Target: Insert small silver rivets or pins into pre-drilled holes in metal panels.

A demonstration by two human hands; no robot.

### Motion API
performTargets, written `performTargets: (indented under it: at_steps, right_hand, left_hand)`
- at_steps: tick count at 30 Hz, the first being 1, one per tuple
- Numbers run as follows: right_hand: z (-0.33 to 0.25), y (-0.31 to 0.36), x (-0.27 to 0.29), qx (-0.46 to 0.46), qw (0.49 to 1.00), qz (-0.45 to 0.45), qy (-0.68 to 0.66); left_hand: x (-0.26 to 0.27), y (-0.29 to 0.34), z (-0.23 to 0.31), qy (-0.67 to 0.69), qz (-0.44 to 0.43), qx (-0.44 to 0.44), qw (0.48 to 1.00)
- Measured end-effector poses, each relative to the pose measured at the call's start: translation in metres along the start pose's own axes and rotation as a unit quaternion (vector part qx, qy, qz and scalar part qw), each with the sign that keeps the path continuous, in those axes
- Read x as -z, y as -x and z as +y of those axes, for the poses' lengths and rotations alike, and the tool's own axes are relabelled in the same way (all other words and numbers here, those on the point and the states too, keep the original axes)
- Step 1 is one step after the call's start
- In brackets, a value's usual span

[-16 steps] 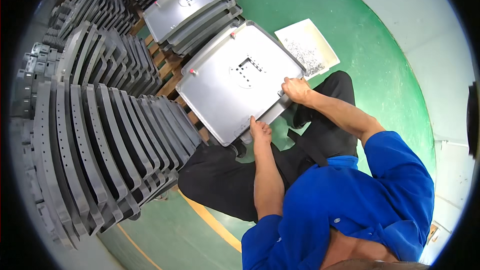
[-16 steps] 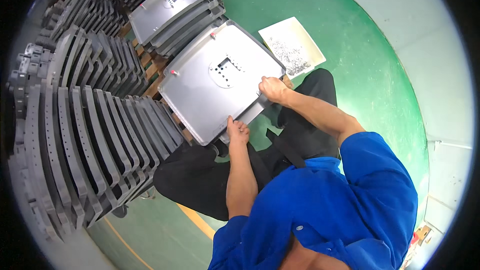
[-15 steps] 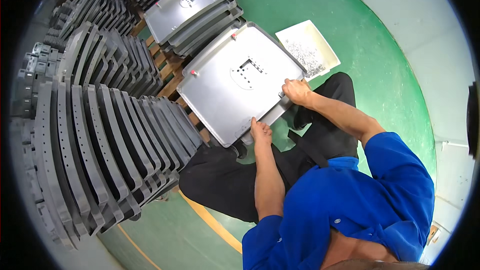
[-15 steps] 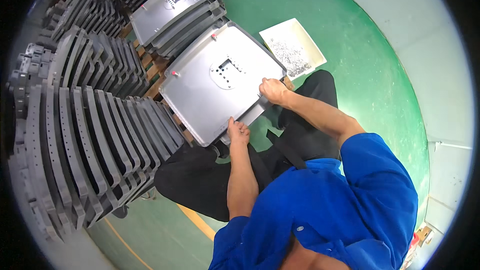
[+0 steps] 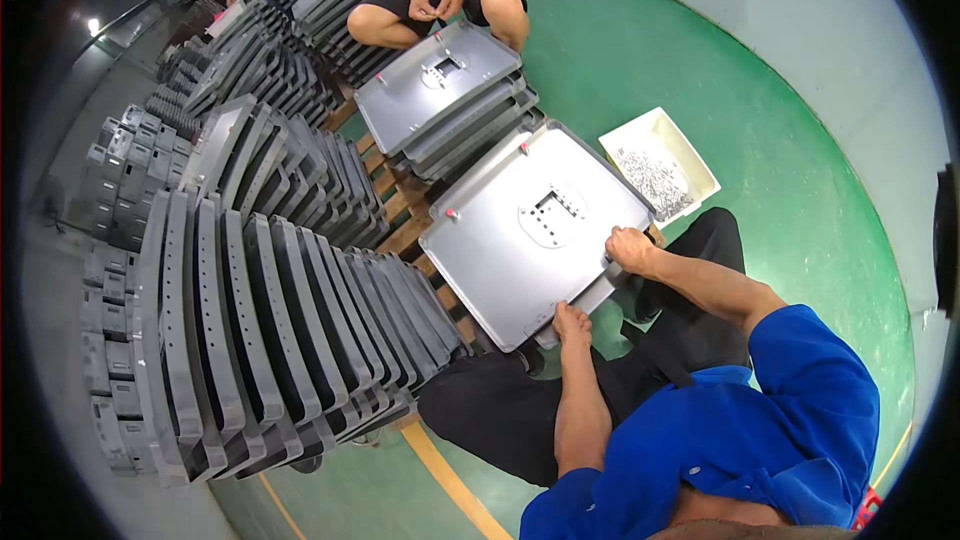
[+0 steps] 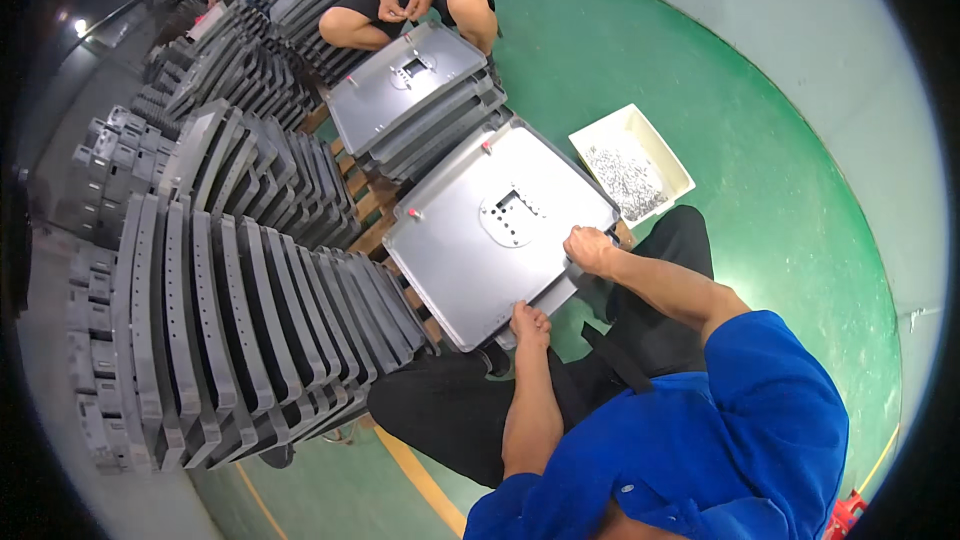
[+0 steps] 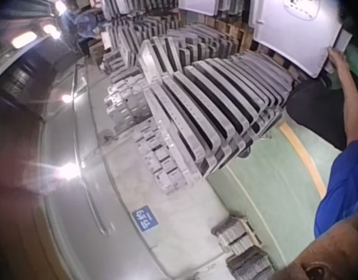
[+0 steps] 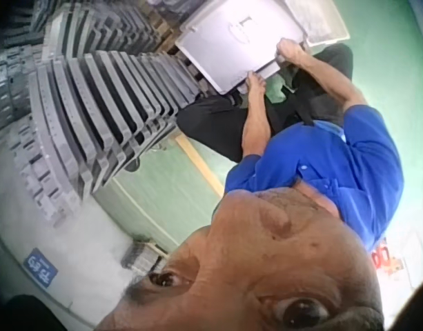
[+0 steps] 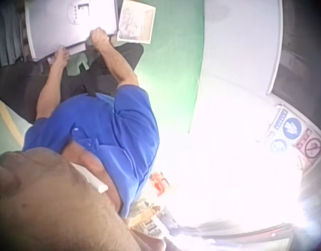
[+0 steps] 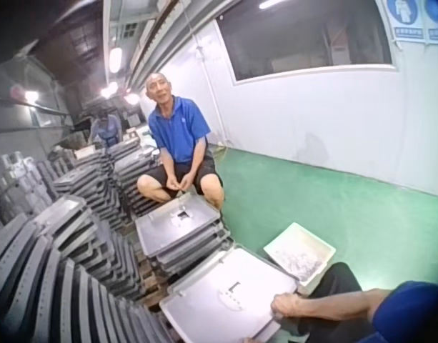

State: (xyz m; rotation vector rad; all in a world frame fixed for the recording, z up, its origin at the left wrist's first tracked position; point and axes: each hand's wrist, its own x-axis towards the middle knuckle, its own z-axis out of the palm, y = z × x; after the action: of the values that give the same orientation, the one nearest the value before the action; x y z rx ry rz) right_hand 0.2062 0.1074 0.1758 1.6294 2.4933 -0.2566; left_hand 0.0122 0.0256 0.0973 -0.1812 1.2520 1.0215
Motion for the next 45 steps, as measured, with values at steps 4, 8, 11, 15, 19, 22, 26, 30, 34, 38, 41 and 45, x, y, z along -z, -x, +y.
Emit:
performTargets:
  at_steps: [4,8,11,15,19,22,26,30,34,38,41,45]
  right_hand:
    - [-0.001,-0.001,0.009,0.009,1.000,-0.023,0.002]
    - [0.000,0.000,0.007,-0.007,1.000,-0.025,-0.004]
    - [0.002,-0.002,0.004,-0.009,1.000,-0.028,0.005]
    - [-0.003,-0.002,0.009,-0.011,0.999,-0.043,0.012]
    - [-0.002,-0.003,0.008,-0.028,0.999,-0.035,0.008]
    - [-0.001,-0.004,0.006,-0.018,1.000,-0.014,0.009]
    - [0.003,-0.002,-0.003,-0.010,1.000,0.003,0.021]
    - [0.001,-0.007,0.000,-0.034,0.999,0.003,0.006]
    - [-0.006,-0.007,0.005,-0.033,0.999,0.009,-0.010]
    - [0.000,-0.008,0.001,-0.034,0.999,-0.001,-0.014]
    - [-0.002,-0.006,-0.001,-0.036,0.999,0.002,-0.007]
    - [0.000,-0.005,-0.007,-0.047,0.998,0.027,-0.010]
  left_hand:
    - [0.007,-0.004,0.000,-0.006,-0.006,-0.006,1.000]
    - [-0.001,0.001,-0.001,-0.012,0.006,-0.015,1.000]
    - [-0.003,0.002,-0.002,-0.007,0.005,-0.020,1.000]
    - [0.000,-0.001,-0.004,-0.016,0.004,-0.027,1.000]
    - [0.000,-0.004,-0.005,-0.020,0.002,-0.024,1.000]
    - [-0.004,0.001,0.000,-0.040,0.006,-0.030,0.999]
    - [-0.004,-0.001,-0.001,-0.060,-0.004,-0.048,0.997]
    - [-0.005,0.002,0.005,-0.063,-0.009,-0.047,0.997]
    - [0.001,0.002,0.009,-0.087,-0.006,-0.051,0.995]
    - [-0.004,0.000,0.008,-0.086,-0.003,-0.036,0.996]
    - [-0.003,-0.001,0.006,-0.075,-0.001,-0.028,0.997]
    - [0.000,-0.005,0.004,-0.063,-0.022,-0.020,0.998]
